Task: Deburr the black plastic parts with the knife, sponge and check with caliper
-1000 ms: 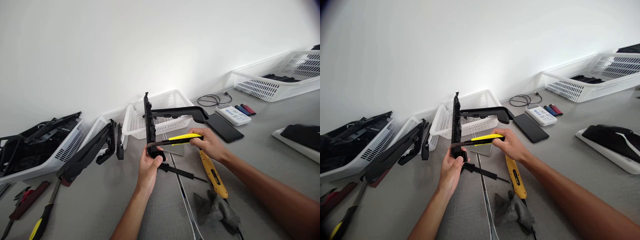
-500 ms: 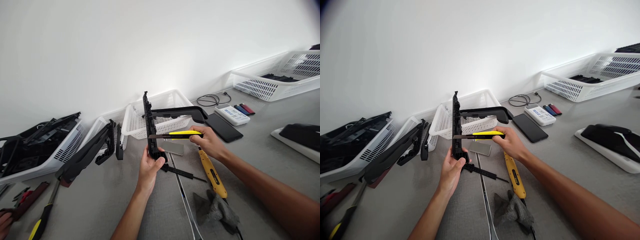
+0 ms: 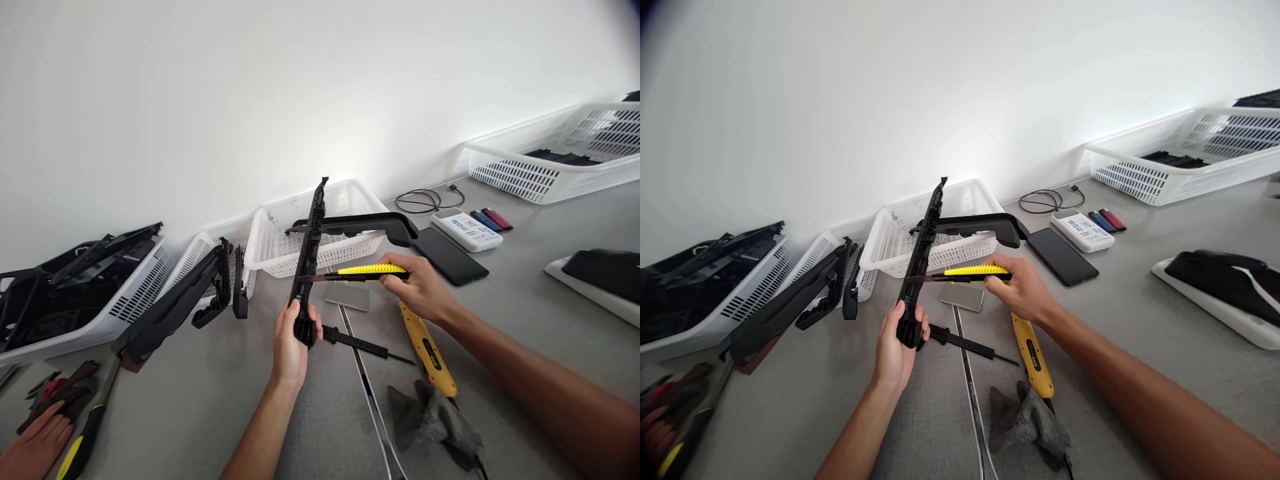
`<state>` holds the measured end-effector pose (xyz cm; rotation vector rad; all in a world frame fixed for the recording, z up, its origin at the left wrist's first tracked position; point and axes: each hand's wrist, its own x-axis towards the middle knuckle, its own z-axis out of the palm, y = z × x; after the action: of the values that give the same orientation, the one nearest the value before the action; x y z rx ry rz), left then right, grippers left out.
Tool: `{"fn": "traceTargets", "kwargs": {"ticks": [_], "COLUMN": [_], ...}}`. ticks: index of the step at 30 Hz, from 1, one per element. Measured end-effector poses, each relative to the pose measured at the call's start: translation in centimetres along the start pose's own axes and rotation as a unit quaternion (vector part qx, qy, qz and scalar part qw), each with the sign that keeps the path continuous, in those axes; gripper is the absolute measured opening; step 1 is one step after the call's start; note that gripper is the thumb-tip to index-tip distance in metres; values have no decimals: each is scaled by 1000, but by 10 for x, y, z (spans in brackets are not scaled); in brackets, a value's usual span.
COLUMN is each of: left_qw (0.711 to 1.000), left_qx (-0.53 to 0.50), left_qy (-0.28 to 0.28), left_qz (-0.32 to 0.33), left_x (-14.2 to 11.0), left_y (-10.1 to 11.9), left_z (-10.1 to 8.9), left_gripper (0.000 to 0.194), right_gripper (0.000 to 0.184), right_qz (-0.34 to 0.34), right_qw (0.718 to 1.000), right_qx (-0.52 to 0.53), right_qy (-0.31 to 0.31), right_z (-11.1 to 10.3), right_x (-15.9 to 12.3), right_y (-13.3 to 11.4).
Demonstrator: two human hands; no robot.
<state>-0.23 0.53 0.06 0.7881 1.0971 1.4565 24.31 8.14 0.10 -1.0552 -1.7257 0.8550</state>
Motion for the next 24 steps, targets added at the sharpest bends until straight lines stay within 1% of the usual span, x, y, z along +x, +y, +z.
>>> {"fn": "traceTargets", "kwargs": {"ticks": [4, 7, 9, 11, 14, 16, 17, 19, 21, 24], "left_qw": [1000, 999, 999, 999, 999, 999, 999, 999, 999, 999], "left_qx": [-23, -28, -29, -26, -20, -23, -25, -26, -22, -17], "left_qy": [15, 20, 16, 6, -9, -7, -3, 2, 1, -3], "left_qz": [13, 23, 23, 25, 31, 33, 32, 31, 29, 27], "left_x": [0, -1, -1, -1, -2, -2, -2, -3, -3, -3], "left_y": [-1, -1, -1, -1, 0, -1, -1, -1, -1, -1], "left_z": [2, 1, 1, 1, 2, 2, 2, 2, 1, 2], "left_gripper": [40, 39, 39, 37, 36, 36, 37, 38, 38, 37], "right_gripper": [12, 13, 13, 15, 19, 21, 22, 21, 18, 17], "right_qz": [8, -4, -22, -40, -84, -117, -123, -101, -54, -3], "right_qw": [999, 998, 998, 997, 989, 982, 979, 979, 984, 994], "right_qx": [-28, -39, -45, -62, -107, -132, -139, -142, -127, -75], "right_qy": [41, 41, 26, 27, 57, 74, 83, 101, 109, 82], "right_z": [-5, -5, -2, 1, 3, 2, 2, -1, -4, -6], "right_x": [1, 1, 0, -1, -4, -6, -6, -6, -5, -1], "right_y": [4, 2, 0, -1, 0, 1, 1, 0, -1, 0]}}
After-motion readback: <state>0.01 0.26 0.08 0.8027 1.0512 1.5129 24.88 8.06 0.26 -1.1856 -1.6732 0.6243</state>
